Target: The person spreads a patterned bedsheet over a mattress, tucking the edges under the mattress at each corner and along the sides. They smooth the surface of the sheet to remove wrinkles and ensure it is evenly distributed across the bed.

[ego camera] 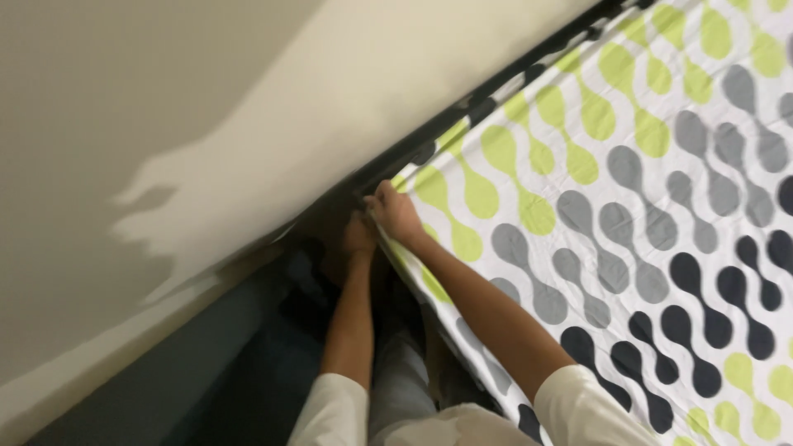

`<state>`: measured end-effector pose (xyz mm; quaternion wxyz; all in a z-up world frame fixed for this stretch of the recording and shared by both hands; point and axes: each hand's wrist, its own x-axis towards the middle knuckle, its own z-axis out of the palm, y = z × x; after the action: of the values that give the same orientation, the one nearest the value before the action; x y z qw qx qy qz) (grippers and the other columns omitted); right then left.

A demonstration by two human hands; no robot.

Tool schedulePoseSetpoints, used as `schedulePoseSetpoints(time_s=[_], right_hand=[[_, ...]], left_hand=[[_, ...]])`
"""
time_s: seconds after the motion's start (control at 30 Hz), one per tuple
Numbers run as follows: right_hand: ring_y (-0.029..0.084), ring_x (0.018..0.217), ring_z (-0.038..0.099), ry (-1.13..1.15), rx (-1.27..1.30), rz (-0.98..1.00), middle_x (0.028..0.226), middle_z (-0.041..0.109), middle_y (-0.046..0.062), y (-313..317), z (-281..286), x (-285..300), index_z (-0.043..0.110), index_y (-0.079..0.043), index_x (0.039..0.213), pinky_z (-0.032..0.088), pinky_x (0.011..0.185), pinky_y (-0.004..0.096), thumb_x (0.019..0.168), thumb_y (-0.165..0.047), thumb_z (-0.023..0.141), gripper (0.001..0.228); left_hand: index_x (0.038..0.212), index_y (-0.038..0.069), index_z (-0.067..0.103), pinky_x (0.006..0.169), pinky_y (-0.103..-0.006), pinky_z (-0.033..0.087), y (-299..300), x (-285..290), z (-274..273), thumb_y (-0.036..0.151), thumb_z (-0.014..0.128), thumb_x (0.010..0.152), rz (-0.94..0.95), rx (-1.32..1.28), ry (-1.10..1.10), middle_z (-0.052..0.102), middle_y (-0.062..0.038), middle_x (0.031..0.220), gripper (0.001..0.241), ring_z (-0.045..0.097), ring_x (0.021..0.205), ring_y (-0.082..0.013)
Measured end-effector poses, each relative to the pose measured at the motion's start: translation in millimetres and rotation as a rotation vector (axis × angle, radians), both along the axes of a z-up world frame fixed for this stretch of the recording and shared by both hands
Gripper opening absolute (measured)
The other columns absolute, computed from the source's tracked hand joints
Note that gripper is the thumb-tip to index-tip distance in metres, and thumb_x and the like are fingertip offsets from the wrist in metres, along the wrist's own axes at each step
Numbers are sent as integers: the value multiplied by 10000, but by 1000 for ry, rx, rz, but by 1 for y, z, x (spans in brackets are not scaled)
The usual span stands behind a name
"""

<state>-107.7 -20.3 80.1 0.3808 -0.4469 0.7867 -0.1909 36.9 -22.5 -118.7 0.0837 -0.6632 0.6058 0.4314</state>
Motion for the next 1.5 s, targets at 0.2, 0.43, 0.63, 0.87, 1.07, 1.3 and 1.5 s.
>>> schedulePoseSetpoints(time_s=[0.2, 0.43, 0.63, 0.87, 1.07, 1.3, 1.5], right_hand=[[453, 924, 721, -35, 0, -52, 850, 737, 184, -3, -25, 11, 535, -167, 1011, 564, 836, 569, 972, -438, 636, 292], [337, 756, 743, -104, -70, -27, 714, 730, 99, 5, -18, 9, 544, -169, 1006, 579, 775, 475, 961, -300, 620, 159], [381, 895, 729, 113, -311, 271, 867, 718, 117, 8, 6, -12, 605, -172, 1032, 575, 791, 500, 927, -282, 679, 169], [317, 1285, 537, 688, -356, 651, 1267, 631, 44, 27, -52, -63, 673, -271, 1228, 398, 1060, 542, 854, -429, 747, 413], [199, 1109, 642, 692, -408, 559, 1002, 705, -65, 17, -85, -57, 733, -318, 934, 409, 1044, 532, 903, -432, 666, 136], [251, 1201, 642, 697, -565, 586, 1137, 736, 15, 28, -48, -76, 744, -278, 1033, 420, 1046, 515, 939, -432, 664, 197], [218, 1247, 559, 615, -425, 546, 1122, 663, -21, 22, -70, -77, 727, -328, 1158, 315, 1122, 613, 924, -552, 656, 331]], left_hand=[[1142, -55, 580, 972, -530, 479, 29, -40, 123, 236, 571, 981, 408, 26, 627, 660, -324, 1082, 333, 622, 1170, -469], [1062, 91, 526, 937, -570, 546, 7, -3, 28, 374, 424, 1044, 127, -77, 160, 704, -214, 1053, 301, 697, 1059, -448], [1128, 124, 543, 967, -586, 544, 3, -6, -74, 473, 361, 1033, 147, -31, -10, 723, -189, 1120, 405, 696, 1103, -438], [1254, -13, 663, 1043, -525, 489, 61, -31, -3, 210, 608, 1034, 557, -106, 634, 681, -288, 1212, 317, 618, 1198, -458], [1335, 37, 593, 871, -501, 617, 37, -23, 37, 147, 523, 1055, 4, -435, -88, 714, -220, 1191, 310, 736, 1053, -357], [1079, 79, 560, 830, -534, 588, 31, -3, -26, 280, 509, 1015, 207, -195, 110, 718, -168, 1040, 218, 727, 979, -433], [1072, 24, 721, 896, -495, 505, 77, -6, 16, 268, 585, 1020, 724, -120, 626, 725, -188, 1011, 285, 668, 995, -300]])
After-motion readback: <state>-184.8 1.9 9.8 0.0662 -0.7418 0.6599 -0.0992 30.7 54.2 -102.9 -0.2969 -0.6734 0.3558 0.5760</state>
